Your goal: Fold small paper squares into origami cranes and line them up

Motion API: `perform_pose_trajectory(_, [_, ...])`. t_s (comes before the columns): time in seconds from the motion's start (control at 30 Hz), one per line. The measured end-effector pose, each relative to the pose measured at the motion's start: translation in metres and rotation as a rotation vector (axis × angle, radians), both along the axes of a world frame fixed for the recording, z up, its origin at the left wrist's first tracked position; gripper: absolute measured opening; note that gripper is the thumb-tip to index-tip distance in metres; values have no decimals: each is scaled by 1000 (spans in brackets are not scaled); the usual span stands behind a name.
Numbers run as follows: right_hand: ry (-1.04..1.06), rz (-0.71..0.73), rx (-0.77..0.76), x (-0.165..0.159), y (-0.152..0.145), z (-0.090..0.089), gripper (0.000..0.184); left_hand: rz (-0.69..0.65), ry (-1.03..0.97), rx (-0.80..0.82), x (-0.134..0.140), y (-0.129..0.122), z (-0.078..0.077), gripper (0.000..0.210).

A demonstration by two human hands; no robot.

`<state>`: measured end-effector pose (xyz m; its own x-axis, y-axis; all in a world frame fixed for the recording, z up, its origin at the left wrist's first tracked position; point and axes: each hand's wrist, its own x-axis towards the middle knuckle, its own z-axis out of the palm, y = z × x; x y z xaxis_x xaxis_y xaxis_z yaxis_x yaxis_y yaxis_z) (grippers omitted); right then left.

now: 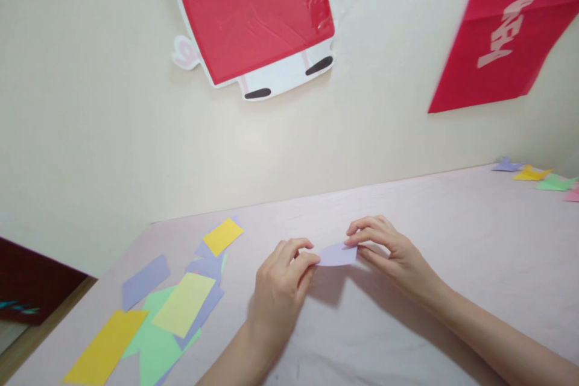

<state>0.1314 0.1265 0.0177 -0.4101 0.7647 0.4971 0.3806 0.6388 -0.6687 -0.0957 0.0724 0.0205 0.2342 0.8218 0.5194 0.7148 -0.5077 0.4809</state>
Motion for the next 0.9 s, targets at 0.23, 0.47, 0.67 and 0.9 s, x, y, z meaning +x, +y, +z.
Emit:
perform_pose_trajectory(0.23, [-398, 96, 280, 5, -23, -10, 26, -80, 368, 50, -1, -12, -17, 15])
perform_pose_trajectory(0.47, [-443, 212, 178, 3, -18, -5, 17, -113, 385, -49, 2, -33, -12, 40])
perform_pose_trajectory(0.67, [-431, 188, -250, -4, -15, 1, 24, -55, 566, 141, 6, -52, -31, 53])
perform_pose_trajectory(0.9, [-388, 9, -448, -22, -9, 1, 5, 20, 666, 45, 9, -54, -39, 56])
